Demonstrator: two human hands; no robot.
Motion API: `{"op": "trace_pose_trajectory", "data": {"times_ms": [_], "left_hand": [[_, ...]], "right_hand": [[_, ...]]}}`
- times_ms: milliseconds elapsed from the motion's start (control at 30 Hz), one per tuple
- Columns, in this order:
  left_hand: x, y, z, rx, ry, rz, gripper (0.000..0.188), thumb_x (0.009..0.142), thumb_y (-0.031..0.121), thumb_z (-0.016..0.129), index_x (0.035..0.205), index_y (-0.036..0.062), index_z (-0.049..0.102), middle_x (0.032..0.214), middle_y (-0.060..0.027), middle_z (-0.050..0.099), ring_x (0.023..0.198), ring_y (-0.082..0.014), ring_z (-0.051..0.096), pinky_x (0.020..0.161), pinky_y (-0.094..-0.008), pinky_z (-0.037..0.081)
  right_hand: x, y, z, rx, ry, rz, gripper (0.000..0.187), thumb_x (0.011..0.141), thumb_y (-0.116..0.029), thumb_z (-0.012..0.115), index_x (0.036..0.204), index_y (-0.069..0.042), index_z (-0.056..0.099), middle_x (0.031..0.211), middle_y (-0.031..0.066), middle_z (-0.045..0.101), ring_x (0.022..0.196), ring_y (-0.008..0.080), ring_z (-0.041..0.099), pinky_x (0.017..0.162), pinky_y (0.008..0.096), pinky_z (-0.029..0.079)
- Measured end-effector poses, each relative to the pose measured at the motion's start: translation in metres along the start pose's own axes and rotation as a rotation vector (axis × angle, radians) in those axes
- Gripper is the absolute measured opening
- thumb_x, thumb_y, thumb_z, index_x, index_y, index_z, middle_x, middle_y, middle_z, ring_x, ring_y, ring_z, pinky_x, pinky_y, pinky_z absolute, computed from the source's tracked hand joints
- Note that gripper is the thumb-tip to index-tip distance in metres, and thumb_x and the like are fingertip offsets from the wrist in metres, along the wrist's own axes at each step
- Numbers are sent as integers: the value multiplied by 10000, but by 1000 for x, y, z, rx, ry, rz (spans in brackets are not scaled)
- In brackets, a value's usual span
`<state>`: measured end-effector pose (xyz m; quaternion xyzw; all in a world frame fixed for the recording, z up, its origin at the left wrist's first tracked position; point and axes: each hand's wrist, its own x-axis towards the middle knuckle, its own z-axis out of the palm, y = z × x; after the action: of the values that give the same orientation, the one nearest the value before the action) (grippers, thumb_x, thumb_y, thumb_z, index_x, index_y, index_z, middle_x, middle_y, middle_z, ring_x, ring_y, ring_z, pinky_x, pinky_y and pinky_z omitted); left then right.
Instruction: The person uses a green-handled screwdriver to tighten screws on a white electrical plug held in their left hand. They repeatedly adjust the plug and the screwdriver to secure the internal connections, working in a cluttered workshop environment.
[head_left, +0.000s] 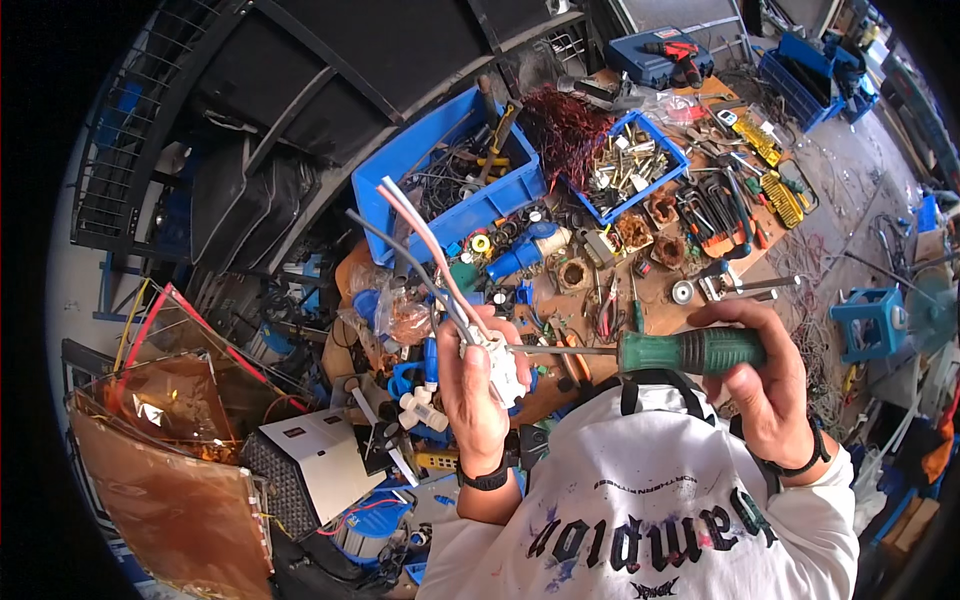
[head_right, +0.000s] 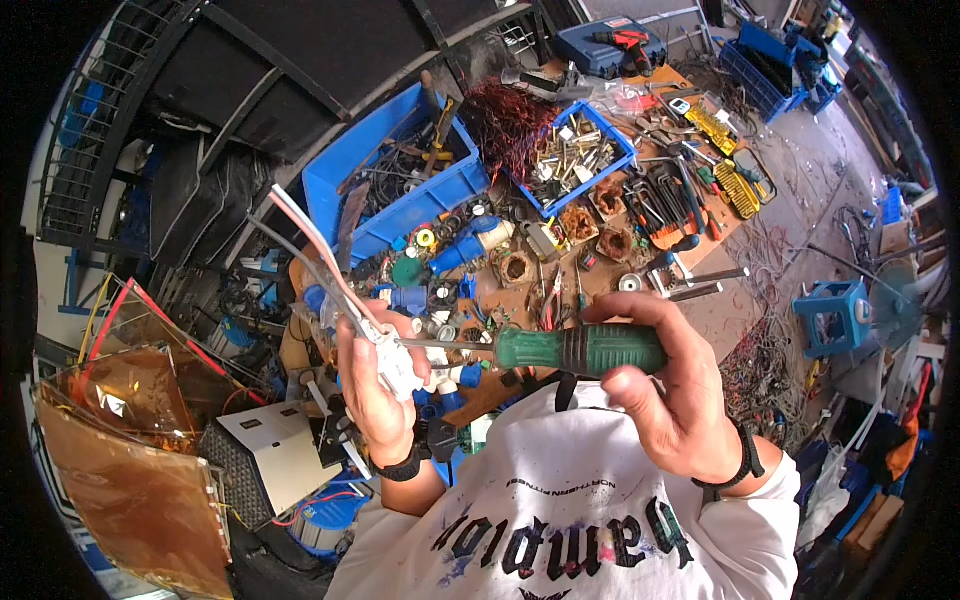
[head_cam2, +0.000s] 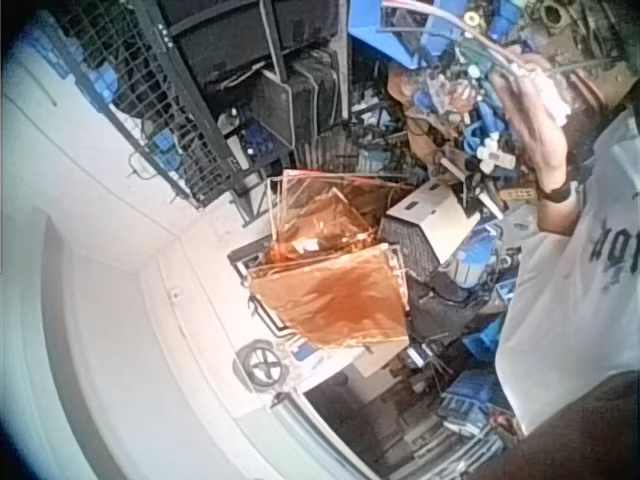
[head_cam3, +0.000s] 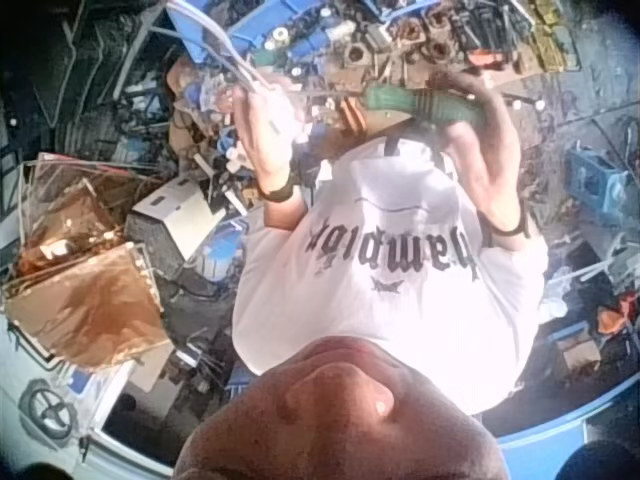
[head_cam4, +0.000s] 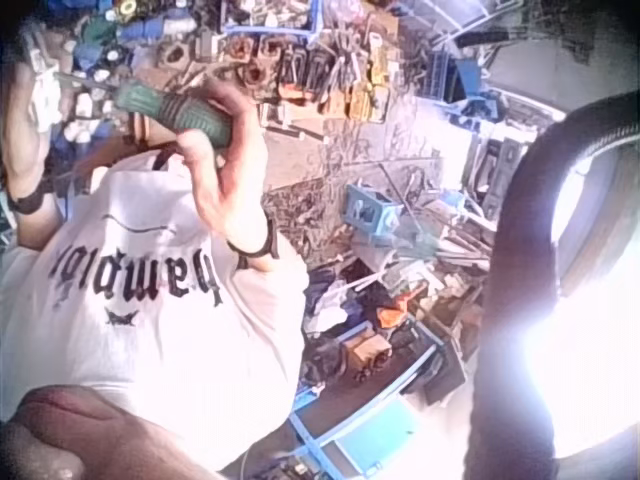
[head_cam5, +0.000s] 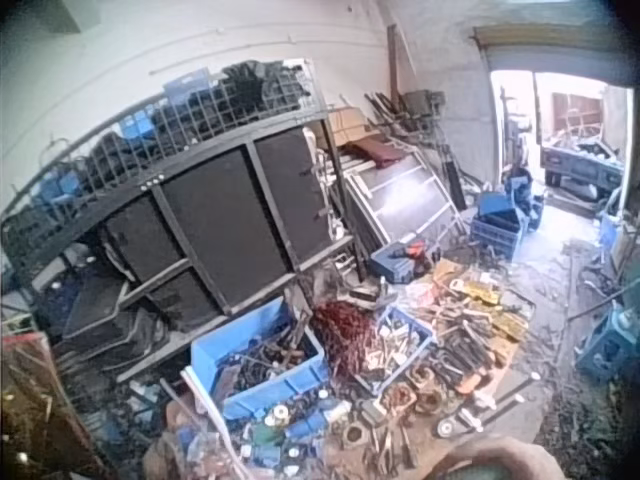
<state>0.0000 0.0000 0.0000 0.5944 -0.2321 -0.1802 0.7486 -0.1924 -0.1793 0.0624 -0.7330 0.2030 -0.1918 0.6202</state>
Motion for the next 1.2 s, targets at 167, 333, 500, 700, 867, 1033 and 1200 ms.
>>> {"op": "trace_pose_trajectory", "data": {"times_ms": [167, 333, 500, 700, 867, 1033, 1200], "left_hand": [[-1, 0, -2, -7, -13, 11, 476, 959, 421, 422, 1196, 9, 432, 829, -107, 544, 522, -155, 526, 438, -254, 424], [-1, 2, -3, -43, 3, -14, 483, 954, 429, 421, 1198, 13, 431, 828, -103, 538, 510, -151, 518, 423, -251, 413], [1, 4, -7, -103, -33, -47, 465, 954, 413, 430, 1192, 13, 433, 850, -104, 545, 513, -148, 517, 433, -248, 410], [-1, 1, -7, -102, 8, -24, 440, 961, 411, 403, 1178, 31, 444, 828, -97, 536, 481, -149, 508, 407, -251, 396], [0, -1, -8, -76, 4, 4, 437, 960, 410, 407, 1176, 32, 447, 817, -91, 530, 473, -146, 505, 408, -251, 399], [-2, 2, -7, -101, 23, -35, 449, 955, 420, 415, 1178, 32, 448, 811, -91, 532, 472, -140, 504, 410, -246, 402], [-4, 3, -4, -101, 10, -42, 454, 954, 420, 419, 1187, 32, 452, 819, -91, 537, 475, -138, 506, 413, -244, 403]], "right_hand": [[8, 1, -3, -274, -58, -329, 358, 812, -114, 706, 1108, 12, 548, 1034, 168, 614, 899, 286, 620, 790, 344, 485], [11, -8, 2, -351, -42, -535, 357, 692, 31, 755, 989, -19, 564, 1053, 177, 616, 920, 292, 628, 766, 371, 487], [12, -2, 3, -273, -93, -576, 493, 689, -65, 813, 1078, -35, 512, 1065, 176, 614, 926, 299, 628, 797, 377, 481], [8, 3, 2, -155, -96, -315, 515, 784, -263, 762, 1134, -7, 484, 1049, 176, 611, 890, 302, 637, 787, 357, 501], [13, -6, -4, -350, -179, -424, 439, 790, -185, 749, 1113, -6, 510, 1046, 182, 604, 898, 312, 633, 746, 364, 512], [22, -8, -4, -491, -159, -699, 461, 742, -158, 783, 1095, -2, 532, 1028, 168, 605, 890, 315, 623, 733, 384, 518], [17, -12, -2, -474, -102, -527, 513, 729, -207, 792, 1110, 14, 528, 1009, 168, 602, 852, 318, 627, 714, 372, 521]]}}
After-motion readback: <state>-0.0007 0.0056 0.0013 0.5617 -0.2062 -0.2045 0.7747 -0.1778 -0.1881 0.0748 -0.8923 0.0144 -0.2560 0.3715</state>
